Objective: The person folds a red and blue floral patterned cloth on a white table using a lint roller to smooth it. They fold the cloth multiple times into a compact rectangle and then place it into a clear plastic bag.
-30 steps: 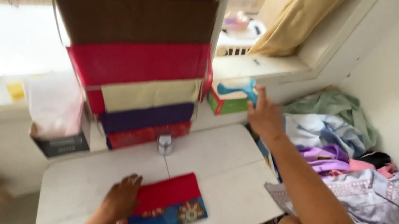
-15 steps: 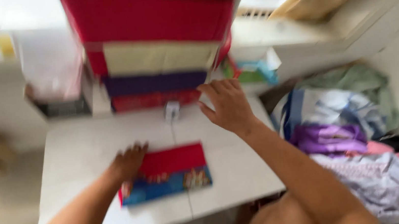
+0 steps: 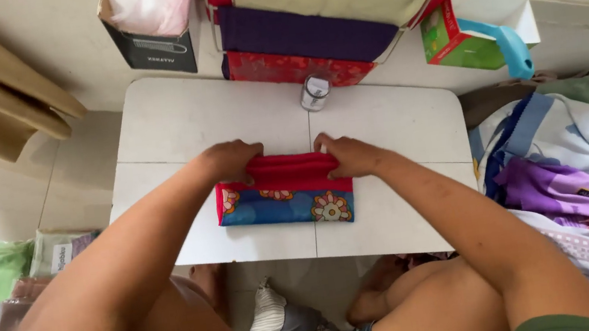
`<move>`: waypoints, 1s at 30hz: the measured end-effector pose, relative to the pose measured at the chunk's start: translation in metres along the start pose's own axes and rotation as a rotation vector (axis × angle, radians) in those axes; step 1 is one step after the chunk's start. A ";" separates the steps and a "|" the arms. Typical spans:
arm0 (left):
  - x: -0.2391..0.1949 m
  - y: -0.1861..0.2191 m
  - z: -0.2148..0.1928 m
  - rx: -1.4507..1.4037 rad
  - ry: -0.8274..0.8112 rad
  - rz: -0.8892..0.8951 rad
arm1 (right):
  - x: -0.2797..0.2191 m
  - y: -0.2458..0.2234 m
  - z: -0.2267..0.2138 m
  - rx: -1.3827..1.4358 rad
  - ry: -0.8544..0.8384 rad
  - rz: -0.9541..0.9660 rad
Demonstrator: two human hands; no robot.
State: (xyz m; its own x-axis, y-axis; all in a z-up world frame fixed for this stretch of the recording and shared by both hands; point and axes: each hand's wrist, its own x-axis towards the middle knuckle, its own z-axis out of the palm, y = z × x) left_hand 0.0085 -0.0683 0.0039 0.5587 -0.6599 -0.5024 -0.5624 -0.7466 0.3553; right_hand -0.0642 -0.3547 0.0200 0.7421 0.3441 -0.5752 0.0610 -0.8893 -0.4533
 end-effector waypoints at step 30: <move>-0.066 0.012 0.016 0.204 0.145 0.184 | -0.044 0.009 0.034 -0.431 0.191 -0.159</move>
State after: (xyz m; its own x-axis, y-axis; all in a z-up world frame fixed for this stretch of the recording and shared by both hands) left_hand -0.0450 -0.0323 0.0285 0.5090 -0.7986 -0.3210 -0.7649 -0.5907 0.2567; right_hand -0.1191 -0.3676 0.0182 0.8077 0.4599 -0.3689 0.4238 -0.8879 -0.1790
